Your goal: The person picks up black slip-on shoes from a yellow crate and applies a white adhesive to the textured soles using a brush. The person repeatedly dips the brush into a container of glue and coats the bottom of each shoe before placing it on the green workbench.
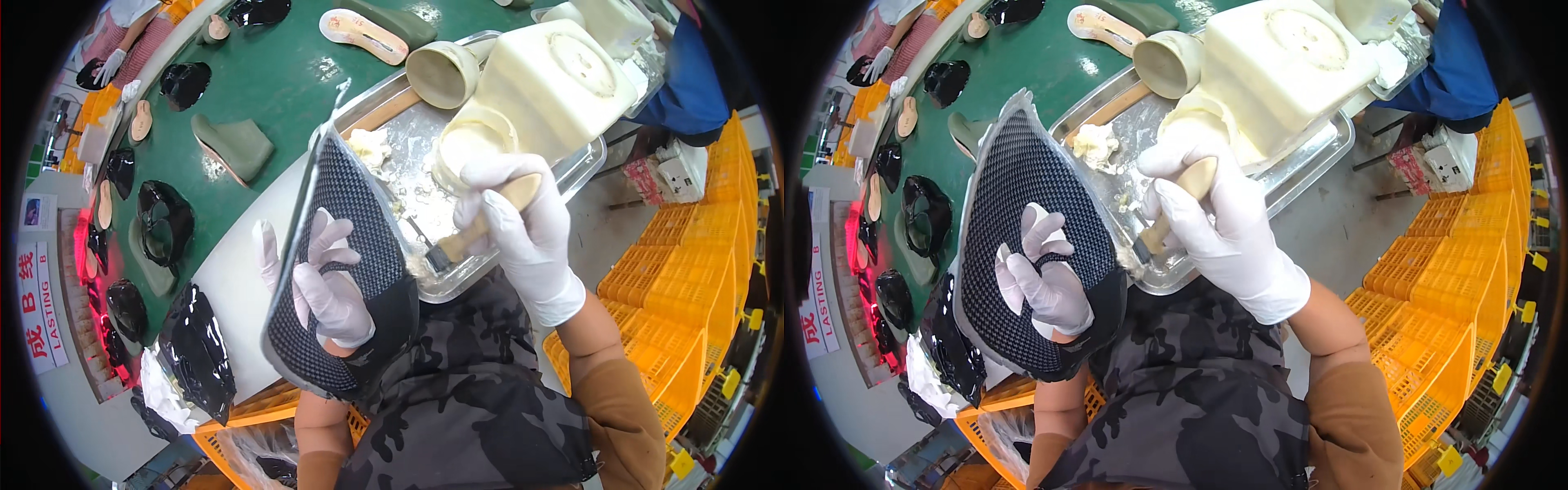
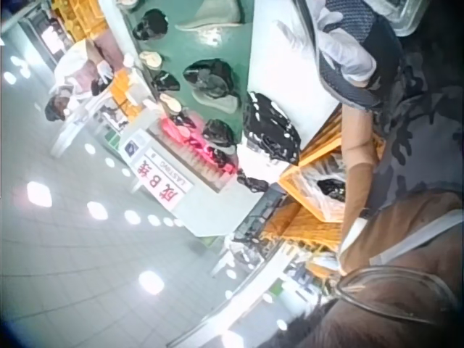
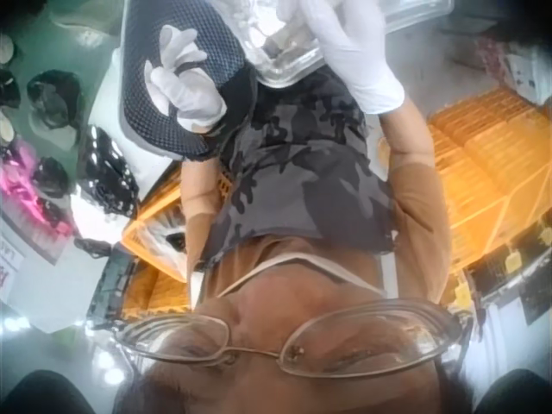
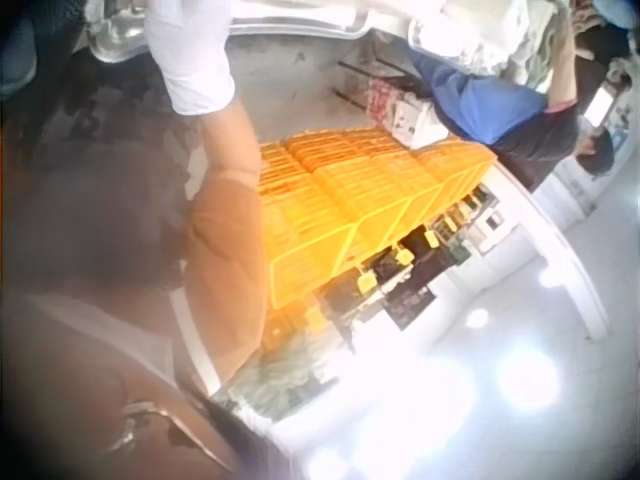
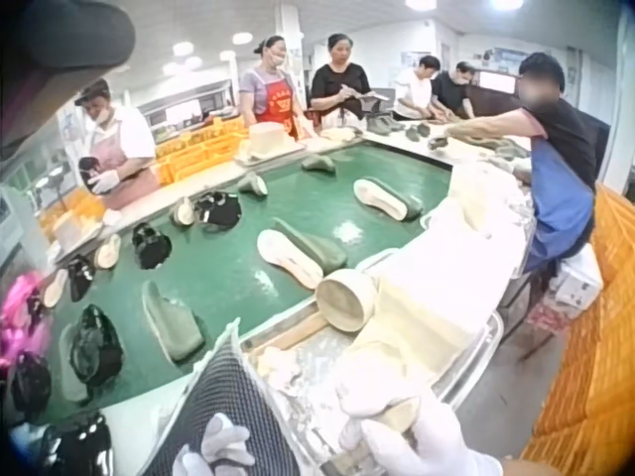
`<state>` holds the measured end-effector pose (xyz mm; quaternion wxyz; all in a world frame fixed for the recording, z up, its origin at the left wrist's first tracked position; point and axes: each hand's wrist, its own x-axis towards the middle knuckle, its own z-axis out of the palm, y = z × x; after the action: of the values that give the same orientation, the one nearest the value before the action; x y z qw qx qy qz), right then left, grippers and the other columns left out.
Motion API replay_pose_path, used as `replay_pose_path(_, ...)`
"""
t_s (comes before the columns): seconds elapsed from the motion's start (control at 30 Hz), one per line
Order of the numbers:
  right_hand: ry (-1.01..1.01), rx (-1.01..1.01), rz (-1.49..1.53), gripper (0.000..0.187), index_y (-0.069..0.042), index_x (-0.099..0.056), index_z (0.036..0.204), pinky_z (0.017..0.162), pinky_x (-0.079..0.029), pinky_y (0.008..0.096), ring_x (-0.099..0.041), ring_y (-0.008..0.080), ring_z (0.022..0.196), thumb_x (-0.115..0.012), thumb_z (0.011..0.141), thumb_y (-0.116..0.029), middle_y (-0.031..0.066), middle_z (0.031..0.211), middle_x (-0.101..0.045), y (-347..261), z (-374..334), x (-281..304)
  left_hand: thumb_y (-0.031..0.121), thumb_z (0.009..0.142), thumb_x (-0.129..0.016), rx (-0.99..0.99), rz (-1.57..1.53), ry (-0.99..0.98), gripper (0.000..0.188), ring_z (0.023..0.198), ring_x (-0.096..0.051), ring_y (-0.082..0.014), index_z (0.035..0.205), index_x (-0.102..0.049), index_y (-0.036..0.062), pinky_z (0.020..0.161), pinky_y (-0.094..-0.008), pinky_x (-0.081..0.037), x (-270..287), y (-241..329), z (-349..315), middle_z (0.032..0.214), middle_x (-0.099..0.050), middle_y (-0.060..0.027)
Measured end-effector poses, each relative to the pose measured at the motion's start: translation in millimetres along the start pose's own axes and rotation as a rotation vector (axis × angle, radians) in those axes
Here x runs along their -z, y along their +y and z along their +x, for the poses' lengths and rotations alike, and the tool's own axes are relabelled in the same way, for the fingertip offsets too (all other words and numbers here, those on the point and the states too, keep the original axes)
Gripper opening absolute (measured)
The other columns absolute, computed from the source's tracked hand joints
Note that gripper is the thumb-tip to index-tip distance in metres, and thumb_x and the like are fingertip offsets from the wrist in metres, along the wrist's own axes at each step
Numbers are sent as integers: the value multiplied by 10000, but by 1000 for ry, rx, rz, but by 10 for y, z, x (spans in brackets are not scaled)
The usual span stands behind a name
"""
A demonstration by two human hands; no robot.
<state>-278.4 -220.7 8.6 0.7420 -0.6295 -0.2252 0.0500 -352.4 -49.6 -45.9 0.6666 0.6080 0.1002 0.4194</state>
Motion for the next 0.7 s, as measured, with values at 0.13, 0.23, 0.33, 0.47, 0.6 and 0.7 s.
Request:
replay_pose_path(0.13, 79, 122, -2, 262, 8, -426, 1086, 619, -477, 237, -560, 140, 698, -517, 908, -161, 97, 824, -568, -46, 6, -56, 347, 900, -503, -81, -36, -21, 617, 886, -618, -254, 1356, -259, 12, 731, -317, -516, -15, -34, 29, 1031, -587, -243)
replay_pose_path(0.23, -4, 185, -144, 284, 11, -431, 1082, 643, -480, 243, -569, 140, 717, -542, 898, -174, 107, 856, -579, 14, 40, -74, 332, 903, -470, -177, 184, -24, 609, 872, -623, -269, 1350, -235, -8, 649, -285, -492, -84, 26, 60, 1055, -565, -245)
replay_pose_path(0.33, -205, 120, -251, 268, 14, -444, 1051, 646, -482, 240, -572, 141, 722, -546, 897, -180, 112, 861, -582, -44, -13, -27, 330, 927, -407, -261, 295, 4, 569, 801, -653, -283, 1345, -226, -11, 488, -222, -511, -54, -77, 139, 1062, -556, -260)
replay_pose_path(0.47, -187, 84, -162, 217, 13, -466, 1001, 666, -484, 252, -578, 150, 730, -537, 898, -165, 113, 869, -586, -182, -39, -43, 293, 928, -419, -251, 230, 44, 540, 815, -651, -286, 1347, -253, -4, 551, -260, -531, 38, -195, 157, 1074, -558, -264)
replay_pose_path(0.6, -57, 234, -237, 200, -37, -525, 974, 639, -485, 260, -610, 174, 697, -634, 833, -128, 64, 820, -613, -64, 5, -125, 296, 918, -433, -318, 210, 51, 545, 820, -647, -287, 1339, -274, -12, 630, -319, -532, -27, -216, 193, 1042, -569, -259)
replay_pose_path(0.7, -197, 177, -340, 189, -50, -536, 942, 600, -480, 246, -610, 167, 650, -657, 818, -126, 37, 781, -611, -93, 5, -63, 298, 911, -443, -419, 198, 61, 549, 825, -643, -289, 1332, -289, -18, 688, -362, -533, -11, -268, 254, 1017, -577, -255)
